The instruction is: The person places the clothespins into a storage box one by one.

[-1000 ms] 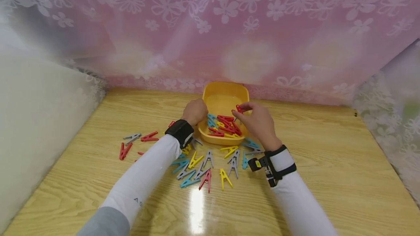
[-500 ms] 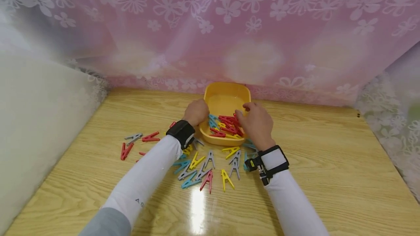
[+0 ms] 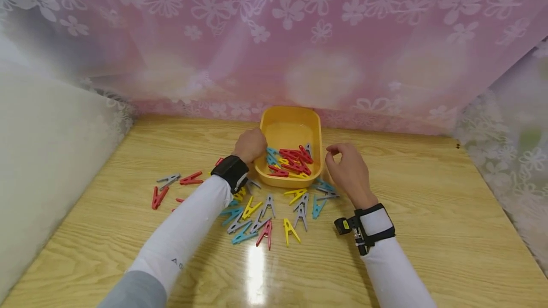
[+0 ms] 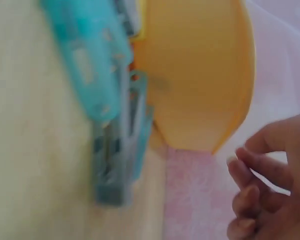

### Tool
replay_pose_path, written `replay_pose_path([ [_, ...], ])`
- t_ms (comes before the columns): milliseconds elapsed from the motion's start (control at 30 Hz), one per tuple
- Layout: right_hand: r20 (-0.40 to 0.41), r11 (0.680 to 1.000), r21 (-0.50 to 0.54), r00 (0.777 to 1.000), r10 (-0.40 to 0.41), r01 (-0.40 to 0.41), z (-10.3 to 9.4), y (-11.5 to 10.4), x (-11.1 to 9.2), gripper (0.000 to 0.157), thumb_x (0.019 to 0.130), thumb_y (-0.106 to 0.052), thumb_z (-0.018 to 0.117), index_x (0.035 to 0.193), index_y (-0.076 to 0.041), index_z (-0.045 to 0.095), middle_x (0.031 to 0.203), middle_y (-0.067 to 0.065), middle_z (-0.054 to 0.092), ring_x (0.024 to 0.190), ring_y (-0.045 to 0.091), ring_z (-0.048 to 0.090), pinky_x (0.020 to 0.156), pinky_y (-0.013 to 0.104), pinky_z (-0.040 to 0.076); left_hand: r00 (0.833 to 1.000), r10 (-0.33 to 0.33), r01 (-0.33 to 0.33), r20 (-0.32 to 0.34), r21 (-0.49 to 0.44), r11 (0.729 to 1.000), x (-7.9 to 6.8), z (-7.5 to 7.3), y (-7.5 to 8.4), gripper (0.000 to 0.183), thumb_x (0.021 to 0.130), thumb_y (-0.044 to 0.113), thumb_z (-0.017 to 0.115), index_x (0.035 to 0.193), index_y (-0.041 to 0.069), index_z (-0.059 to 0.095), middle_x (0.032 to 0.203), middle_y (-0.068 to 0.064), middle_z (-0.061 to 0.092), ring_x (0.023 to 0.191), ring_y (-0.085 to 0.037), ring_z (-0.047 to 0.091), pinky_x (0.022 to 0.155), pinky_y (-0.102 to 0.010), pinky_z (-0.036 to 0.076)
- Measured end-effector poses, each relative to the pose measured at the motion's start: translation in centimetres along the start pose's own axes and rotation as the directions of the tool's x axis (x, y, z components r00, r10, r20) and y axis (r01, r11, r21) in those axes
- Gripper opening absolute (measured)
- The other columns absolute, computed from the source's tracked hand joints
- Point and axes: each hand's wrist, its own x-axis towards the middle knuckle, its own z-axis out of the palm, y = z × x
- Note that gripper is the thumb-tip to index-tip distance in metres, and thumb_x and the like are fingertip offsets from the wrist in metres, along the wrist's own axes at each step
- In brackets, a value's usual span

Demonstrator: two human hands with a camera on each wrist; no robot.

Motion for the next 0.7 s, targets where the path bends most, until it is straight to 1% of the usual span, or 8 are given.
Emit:
replay_pose_path([
  [100,0.064,0.998,0.002,0.996,-0.056,0.056,-0.1,0.9,-1.0,0.027,0.097,-0.021,0.052,0.111,-0.001,0.066,0.103,0.013,0.06,0.069,0.023,0.046,0.06,0.036,0.038,1.0,-0.003,0.003,-0.006,0.008,1.0,0.1,0.0,0.0,0.019,0.096,0.017,0.052,0.091,0.004,0.064,0.083,-0.009,0.062,0.072,-0.022,0.06,0.06,-0.032,0.051],
  [167,0.126,0.995,0.002,0.987,-0.096,0.096,-0.3,1.3,-1.6,0.024,0.097,-0.02,0.054,0.11,-0.003,0.066,0.1,0.01,0.06,0.068,0.02,0.045,0.058,0.033,0.037,1.0,-0.014,0.014,-0.005,0.009,1.0,0.1,0.0,0.1,0.019,0.097,0.018,0.052,0.092,0.004,0.064,0.084,-0.009,0.062,0.072,-0.021,0.061,0.06,-0.033,0.052],
  [233,0.196,0.989,0.012,0.97,-0.144,0.145,-0.4,1.7,-2.3,0.02,0.097,-0.016,0.056,0.109,-0.005,0.066,0.098,0.006,0.059,0.066,0.018,0.043,0.056,0.031,0.036,1.0,-0.02,0.02,-0.006,0.014,1.0,0.2,0.0,0.1,0.019,0.097,0.018,0.052,0.093,0.004,0.064,0.084,-0.009,0.062,0.073,-0.021,0.061,0.061,-0.033,0.052],
  [300,0.257,0.979,0.034,0.945,-0.203,0.201,-0.5,2.0,-3.0,0.017,0.095,-0.011,0.058,0.109,-0.006,0.067,0.097,0.004,0.057,0.064,0.015,0.041,0.054,0.028,0.035,1.0,-0.023,0.023,-0.005,0.014,1.0,0.2,0.0,0.1,0.02,0.097,0.018,0.051,0.093,0.003,0.065,0.084,-0.009,0.062,0.072,-0.021,0.061,0.06,-0.032,0.052],
  [367,0.304,0.967,0.056,0.918,-0.255,0.25,-0.5,2.4,-3.8,0.017,0.093,-0.005,0.059,0.108,-0.007,0.067,0.1,0.002,0.057,0.065,0.013,0.042,0.055,0.027,0.037,1.0,-0.018,0.018,-0.005,0.017,1.0,0.2,0.0,0.1,0.02,0.097,0.018,0.051,0.093,0.003,0.065,0.084,-0.009,0.062,0.073,-0.022,0.061,0.061,-0.033,0.052],
  [467,0.344,0.949,0.07,0.885,-0.313,0.309,-0.4,2.7,-4.7,0.023,0.09,0.002,0.059,0.108,-0.009,0.068,0.106,0.003,0.055,0.072,0.01,0.045,0.06,0.025,0.04,1.0,-0.011,0.011,-0.003,0.01,1.0,0.1,0.0,0.1,0.02,0.097,0.017,0.051,0.092,0.002,0.065,0.083,-0.009,0.062,0.072,-0.022,0.06,0.06,-0.033,0.051],
  [600,0.367,0.931,0.031,0.862,-0.349,0.363,-0.2,2.4,-5.5,0.03,0.087,0.006,0.057,0.108,-0.012,0.069,0.114,0.005,0.052,0.083,0.014,0.051,0.064,0.026,0.042,1.0,-0.004,0.004,-0.008,0.003,1.0,0.0,0.0,0.1,0.02,0.097,0.016,0.051,0.091,0.002,0.065,0.081,-0.01,0.061,0.07,-0.022,0.06,0.059,-0.033,0.051],
  [700,0.381,0.913,-0.009,0.845,-0.375,0.409,-0.1,2.1,-5.7,0.033,0.085,0.006,0.059,0.109,-0.014,0.069,0.119,0.007,0.051,0.091,0.018,0.055,0.068,0.03,0.045,1.0,-0.009,0.009,-0.011,0.009,1.0,0.0,0.1,0.2,0.02,0.097,0.016,0.051,0.092,0.002,0.064,0.082,-0.01,0.062,0.071,-0.022,0.06,0.06,-0.032,0.051],
])
